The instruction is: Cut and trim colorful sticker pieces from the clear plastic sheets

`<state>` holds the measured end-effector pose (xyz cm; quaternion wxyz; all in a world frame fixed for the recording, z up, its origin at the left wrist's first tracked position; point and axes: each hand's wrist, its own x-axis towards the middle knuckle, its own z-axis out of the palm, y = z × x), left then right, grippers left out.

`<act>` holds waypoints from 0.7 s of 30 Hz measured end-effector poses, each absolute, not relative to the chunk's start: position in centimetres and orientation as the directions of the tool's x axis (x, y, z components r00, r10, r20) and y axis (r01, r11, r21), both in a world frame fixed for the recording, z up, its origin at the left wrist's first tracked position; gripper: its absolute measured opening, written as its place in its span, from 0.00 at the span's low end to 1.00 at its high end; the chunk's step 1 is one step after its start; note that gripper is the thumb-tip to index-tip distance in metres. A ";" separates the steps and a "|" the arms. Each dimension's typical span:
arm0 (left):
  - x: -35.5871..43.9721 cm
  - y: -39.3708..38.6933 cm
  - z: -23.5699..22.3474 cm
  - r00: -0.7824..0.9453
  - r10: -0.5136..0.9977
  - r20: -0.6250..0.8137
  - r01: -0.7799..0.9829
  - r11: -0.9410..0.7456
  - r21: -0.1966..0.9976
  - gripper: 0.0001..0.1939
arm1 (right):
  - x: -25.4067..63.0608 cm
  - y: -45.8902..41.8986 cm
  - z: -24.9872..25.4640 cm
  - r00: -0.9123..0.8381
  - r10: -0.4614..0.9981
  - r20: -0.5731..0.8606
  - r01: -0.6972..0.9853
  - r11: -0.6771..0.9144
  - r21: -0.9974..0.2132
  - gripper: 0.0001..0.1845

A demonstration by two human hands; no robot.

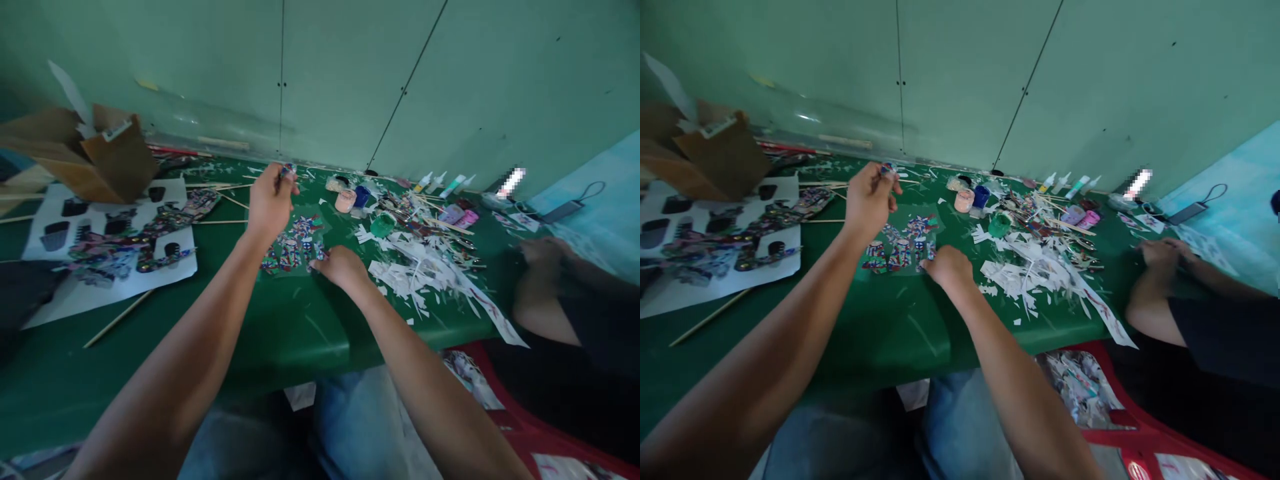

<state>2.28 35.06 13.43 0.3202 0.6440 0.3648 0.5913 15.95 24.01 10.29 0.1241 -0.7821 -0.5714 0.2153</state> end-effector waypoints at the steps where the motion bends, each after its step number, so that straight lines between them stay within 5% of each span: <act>1: 1.8 35.2 13.8 0.034 0.880 0.474 0.052 -0.475 0.878 0.13 | 16.0 24.3 10.2 0.211 0.953 -0.217 0.799 -0.296 -0.524 0.13; 4: -0.5 34.9 14.6 -0.153 0.893 0.422 -0.040 -0.433 0.901 0.13 | 17.7 24.7 11.5 0.097 0.970 -0.224 0.644 -0.233 -0.729 0.08; 6: -2.3 34.0 14.6 -0.302 0.861 0.409 -0.016 -0.434 0.901 0.13 | 19.5 24.6 13.3 0.057 0.976 -0.210 0.379 -0.215 -0.900 0.07; 10: -4.3 31.5 13.1 -0.280 0.912 0.299 0.035 -0.301 0.953 0.23 | 22.6 24.4 16.2 0.274 0.962 -0.021 -0.014 -0.018 -1.000 0.09; 14: -2.3 30.6 10.7 0.070 0.975 0.209 0.367 -0.220 0.904 0.09 | 23.1 24.3 17.2 0.379 0.926 0.002 -0.073 0.032 -0.997 0.13; 17: -0.2 30.9 9.7 0.256 0.951 0.173 0.667 -0.303 0.681 0.10 | 22.5 23.8 16.8 0.325 0.945 -0.039 -0.116 -0.001 -0.993 0.14; 19: 0.3 30.9 9.7 0.256 0.938 0.232 0.782 -0.343 0.521 0.12 | 22.2 23.3 15.9 0.379 0.925 -0.034 -0.092 0.001 -0.996 0.15; 21: 0.2 30.3 10.1 0.200 0.938 0.284 0.781 -0.328 0.532 0.13 | 22.0 22.4 14.6 0.445 0.895 -0.020 -0.013 -0.015 -1.000 0.16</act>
